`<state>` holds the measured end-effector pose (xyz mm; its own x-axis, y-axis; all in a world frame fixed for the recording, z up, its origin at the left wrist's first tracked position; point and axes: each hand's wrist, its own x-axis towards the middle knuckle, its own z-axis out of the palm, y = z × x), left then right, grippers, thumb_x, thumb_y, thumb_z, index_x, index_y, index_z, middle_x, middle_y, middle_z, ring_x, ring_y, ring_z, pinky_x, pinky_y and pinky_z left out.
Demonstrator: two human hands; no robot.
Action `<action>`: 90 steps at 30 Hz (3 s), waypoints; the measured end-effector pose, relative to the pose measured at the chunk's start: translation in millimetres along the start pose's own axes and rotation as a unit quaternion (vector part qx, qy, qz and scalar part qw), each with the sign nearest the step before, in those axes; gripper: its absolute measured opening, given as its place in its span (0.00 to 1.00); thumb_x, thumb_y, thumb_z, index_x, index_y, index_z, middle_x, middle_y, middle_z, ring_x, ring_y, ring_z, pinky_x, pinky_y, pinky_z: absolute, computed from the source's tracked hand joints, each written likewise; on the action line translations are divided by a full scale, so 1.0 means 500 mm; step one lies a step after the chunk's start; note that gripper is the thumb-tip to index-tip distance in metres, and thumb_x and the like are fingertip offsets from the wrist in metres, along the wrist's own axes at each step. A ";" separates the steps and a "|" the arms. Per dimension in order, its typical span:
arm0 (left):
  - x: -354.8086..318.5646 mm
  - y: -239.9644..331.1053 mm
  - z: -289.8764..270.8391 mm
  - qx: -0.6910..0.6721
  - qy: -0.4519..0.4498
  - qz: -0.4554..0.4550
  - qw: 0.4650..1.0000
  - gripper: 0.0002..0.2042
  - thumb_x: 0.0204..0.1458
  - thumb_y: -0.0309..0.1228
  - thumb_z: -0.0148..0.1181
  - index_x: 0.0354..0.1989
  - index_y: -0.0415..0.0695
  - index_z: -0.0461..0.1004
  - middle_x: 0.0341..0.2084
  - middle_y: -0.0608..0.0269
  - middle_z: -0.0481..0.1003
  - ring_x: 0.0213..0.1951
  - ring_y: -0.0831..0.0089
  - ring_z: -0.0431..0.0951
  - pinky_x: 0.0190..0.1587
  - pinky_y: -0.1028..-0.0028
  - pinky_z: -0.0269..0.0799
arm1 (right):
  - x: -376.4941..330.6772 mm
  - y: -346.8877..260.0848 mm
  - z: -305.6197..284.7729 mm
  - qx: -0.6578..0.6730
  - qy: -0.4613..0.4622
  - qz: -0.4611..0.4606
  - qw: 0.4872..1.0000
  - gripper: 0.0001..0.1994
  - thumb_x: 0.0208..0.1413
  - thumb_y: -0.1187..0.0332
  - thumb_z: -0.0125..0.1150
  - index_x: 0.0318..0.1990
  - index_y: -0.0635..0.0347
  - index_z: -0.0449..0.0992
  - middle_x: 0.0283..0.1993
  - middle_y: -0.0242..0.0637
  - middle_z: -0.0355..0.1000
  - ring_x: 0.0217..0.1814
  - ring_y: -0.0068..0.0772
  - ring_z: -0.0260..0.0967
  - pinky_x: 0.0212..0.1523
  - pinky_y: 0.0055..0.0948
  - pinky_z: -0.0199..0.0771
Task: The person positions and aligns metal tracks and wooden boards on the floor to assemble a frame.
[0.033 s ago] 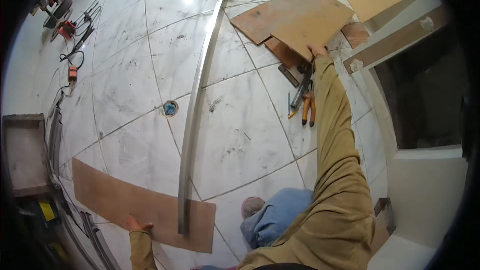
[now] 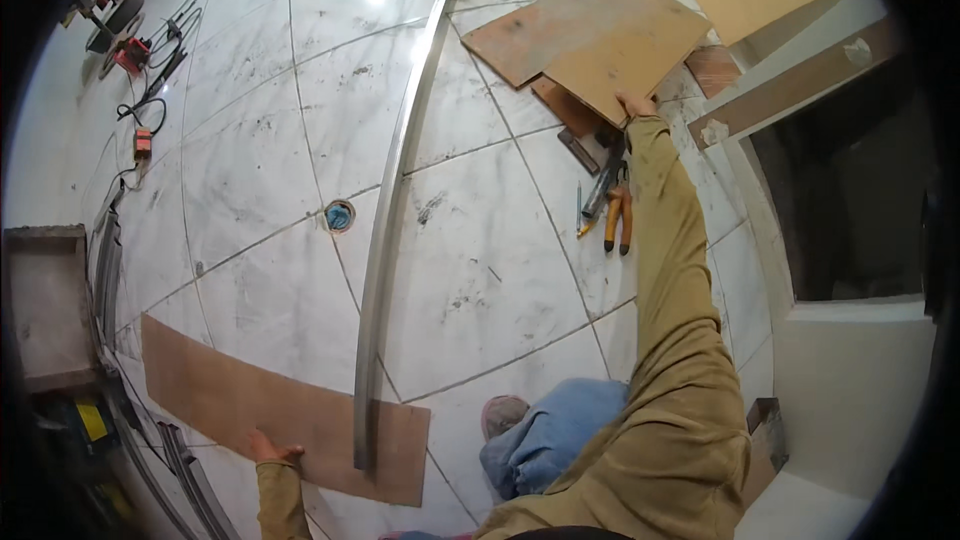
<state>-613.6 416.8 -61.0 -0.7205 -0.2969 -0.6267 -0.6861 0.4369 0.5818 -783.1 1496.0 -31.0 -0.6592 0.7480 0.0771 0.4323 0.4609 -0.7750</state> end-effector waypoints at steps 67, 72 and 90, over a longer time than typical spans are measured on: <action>-0.035 0.654 0.627 0.357 0.067 0.389 0.847 0.27 0.47 0.32 0.64 0.57 0.42 0.64 0.42 0.55 0.70 0.45 0.54 0.70 0.46 0.55 0.65 | 0.188 -0.285 0.668 0.208 0.066 0.311 0.925 0.23 0.46 0.65 0.67 0.44 0.80 0.76 0.45 0.48 0.78 0.42 0.39 0.78 0.41 0.35 0.79; -0.040 0.659 0.620 0.347 0.066 0.386 0.852 0.26 0.47 0.31 0.64 0.56 0.43 0.65 0.41 0.55 0.70 0.44 0.54 0.70 0.48 0.56 0.63 | 0.208 -0.243 0.691 0.373 0.048 0.300 0.876 0.20 0.49 0.67 0.63 0.46 0.74 0.70 0.41 0.48 0.77 0.32 0.43 0.78 0.25 0.38 0.77; -0.025 0.659 0.624 0.331 0.073 0.414 0.845 0.26 0.46 0.29 0.65 0.55 0.41 0.65 0.41 0.54 0.71 0.43 0.53 0.71 0.49 0.57 0.65 | 0.126 -0.379 0.596 0.367 0.147 0.400 0.827 0.22 0.45 0.59 0.59 0.33 0.77 0.77 0.38 0.53 0.78 0.37 0.44 0.77 0.39 0.41 0.75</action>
<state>-799.3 829.4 -23.2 -0.9635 0.2633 -0.0483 0.2317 0.9105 0.3424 -1089.6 1313.4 -66.3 -0.1180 0.8075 -0.5780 0.0964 -0.5700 -0.8160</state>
